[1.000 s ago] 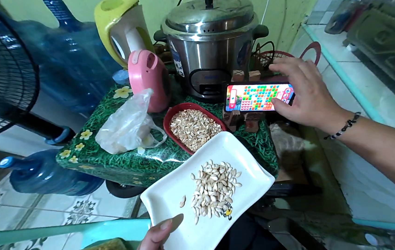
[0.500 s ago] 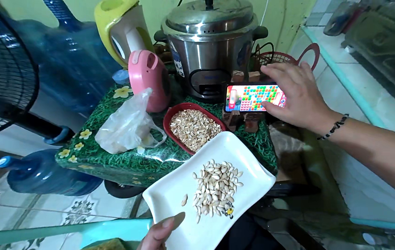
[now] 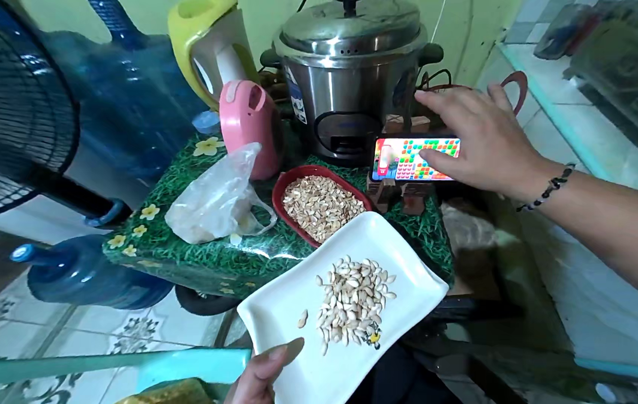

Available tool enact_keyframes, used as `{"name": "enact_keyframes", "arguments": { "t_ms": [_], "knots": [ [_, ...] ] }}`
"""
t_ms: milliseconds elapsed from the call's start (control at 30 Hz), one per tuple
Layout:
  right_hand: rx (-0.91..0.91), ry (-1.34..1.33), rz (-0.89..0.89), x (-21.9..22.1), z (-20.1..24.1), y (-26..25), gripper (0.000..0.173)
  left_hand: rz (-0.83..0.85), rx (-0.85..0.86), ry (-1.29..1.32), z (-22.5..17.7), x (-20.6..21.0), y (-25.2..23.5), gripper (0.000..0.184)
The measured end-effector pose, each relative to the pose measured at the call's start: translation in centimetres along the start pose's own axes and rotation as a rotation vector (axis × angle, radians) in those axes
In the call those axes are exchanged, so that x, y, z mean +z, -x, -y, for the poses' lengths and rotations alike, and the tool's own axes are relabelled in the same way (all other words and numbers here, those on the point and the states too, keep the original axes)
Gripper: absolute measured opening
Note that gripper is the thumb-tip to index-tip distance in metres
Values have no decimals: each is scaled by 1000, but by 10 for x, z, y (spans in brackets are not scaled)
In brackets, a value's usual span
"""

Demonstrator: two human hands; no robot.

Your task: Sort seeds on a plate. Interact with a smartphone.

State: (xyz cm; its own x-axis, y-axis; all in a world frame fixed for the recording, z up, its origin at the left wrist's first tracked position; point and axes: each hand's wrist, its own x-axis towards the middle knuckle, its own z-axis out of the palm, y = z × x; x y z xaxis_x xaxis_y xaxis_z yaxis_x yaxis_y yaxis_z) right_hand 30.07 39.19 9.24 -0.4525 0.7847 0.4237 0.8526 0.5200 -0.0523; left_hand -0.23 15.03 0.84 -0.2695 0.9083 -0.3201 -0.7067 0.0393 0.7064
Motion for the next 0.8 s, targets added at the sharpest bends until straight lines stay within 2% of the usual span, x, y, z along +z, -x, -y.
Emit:
{"name": "enact_keyframes", "arguments": {
  "t_ms": [133, 200, 367, 600, 800],
  "knots": [
    [-19, -71, -99, 2, -8, -1, 51, -2, 1, -26, 0, -1, 0, 24],
    [-47, -85, -114, 3, -15, 1, 47, 20, 4, -29, -1, 0, -1, 25],
    [-76, -112, -110, 8, -23, 6, 49, 48, 5, 6, 1, -3, -2, 17],
    [-49, -96, -130, 12, -18, 7, 55, 64, 17, 18, 1, -5, -2, 16],
    [-2, -76, -129, 14, -12, 7, 52, 69, 12, 26, 1, -6, -1, 17]
  ]
}}
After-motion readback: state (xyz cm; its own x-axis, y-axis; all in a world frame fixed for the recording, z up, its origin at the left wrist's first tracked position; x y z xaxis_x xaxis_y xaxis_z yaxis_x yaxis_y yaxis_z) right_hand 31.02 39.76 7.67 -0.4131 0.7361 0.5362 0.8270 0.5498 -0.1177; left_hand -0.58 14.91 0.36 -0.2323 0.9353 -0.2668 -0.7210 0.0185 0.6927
